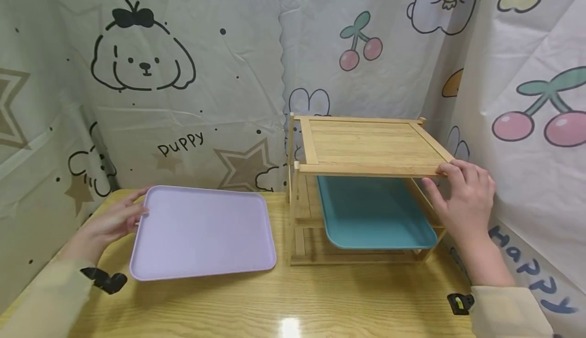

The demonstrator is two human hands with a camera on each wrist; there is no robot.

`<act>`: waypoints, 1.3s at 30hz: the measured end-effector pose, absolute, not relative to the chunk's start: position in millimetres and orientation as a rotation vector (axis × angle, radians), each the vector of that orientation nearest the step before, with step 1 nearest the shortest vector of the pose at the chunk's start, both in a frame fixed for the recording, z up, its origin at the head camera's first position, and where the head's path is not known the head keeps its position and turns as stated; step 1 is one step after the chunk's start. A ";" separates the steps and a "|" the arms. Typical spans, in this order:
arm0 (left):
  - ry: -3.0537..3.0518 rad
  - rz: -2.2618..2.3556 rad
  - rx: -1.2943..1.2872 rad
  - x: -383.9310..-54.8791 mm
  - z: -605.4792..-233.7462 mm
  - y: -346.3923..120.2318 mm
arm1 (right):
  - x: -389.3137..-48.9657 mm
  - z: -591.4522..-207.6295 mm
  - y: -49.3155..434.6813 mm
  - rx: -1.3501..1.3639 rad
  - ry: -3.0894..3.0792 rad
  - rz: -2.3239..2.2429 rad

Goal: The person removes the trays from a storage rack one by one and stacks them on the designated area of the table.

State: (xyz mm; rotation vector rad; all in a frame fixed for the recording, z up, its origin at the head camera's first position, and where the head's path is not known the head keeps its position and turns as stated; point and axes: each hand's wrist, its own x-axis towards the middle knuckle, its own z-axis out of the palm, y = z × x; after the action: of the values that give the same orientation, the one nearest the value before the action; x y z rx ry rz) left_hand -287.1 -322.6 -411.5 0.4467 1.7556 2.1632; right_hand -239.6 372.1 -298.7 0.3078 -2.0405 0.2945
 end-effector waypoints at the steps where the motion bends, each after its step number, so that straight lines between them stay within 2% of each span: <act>1: 1.788 2.143 0.416 -290.2 -411.5 -320.7 | -239.5 -298.6 372.3 0.307 -2.041 0.295; 13: 1.946 2.075 0.081 -307.3 -420.3 -311.9 | -237.8 -298.6 371.0 0.303 -2.060 0.291; 25: 2.048 1.980 0.097 -306.5 -424.7 -309.9 | -238.7 -299.9 371.7 0.296 -2.049 0.291; 39: 2.345 1.752 0.073 -311.1 -448.1 -300.5 | -238.8 -301.9 371.8 0.293 -2.048 0.295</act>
State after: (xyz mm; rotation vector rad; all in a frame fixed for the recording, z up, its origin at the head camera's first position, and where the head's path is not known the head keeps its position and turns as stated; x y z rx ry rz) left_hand -311.1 -300.5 -448.1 0.0732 2.3451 1.7515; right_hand -238.8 371.8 -301.9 0.2927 -2.0484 0.2946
